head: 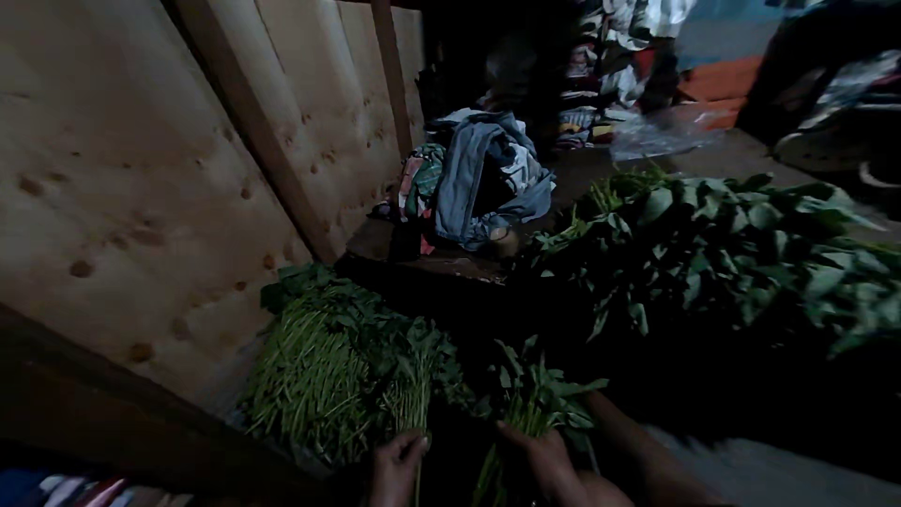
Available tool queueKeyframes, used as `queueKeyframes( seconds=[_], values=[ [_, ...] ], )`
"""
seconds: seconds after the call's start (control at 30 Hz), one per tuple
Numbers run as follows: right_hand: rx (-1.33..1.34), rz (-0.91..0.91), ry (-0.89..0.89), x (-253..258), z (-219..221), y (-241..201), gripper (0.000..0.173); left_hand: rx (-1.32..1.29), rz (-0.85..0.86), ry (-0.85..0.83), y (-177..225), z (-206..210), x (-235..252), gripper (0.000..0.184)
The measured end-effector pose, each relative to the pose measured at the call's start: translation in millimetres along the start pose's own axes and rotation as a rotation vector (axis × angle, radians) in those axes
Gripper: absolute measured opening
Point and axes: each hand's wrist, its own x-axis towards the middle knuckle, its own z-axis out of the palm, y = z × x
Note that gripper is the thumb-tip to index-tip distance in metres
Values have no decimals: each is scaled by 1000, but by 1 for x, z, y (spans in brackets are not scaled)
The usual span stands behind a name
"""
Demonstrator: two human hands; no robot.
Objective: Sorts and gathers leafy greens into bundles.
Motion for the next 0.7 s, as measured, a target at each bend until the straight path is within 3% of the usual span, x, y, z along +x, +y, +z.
queueKeyframes(
  seconds=[0.2,0.4,0.53,0.63,0.7],
  values=[
    [-11,-10,-102,-8,-1,0,53,168,136,-318,20,27,-41,37],
    [-59,1,-138,-3,-4,0,55,197,254,-296,23,42,-44,32],
    [-24,27,-90,6,-3,0,54,49,317,-366,7,48,-21,29],
    [12,43,37,13,3,-3,53,29,199,-475,-18,49,28,33],
    [29,47,115,17,6,-2,51,223,23,-393,-35,56,70,37]
  ],
)
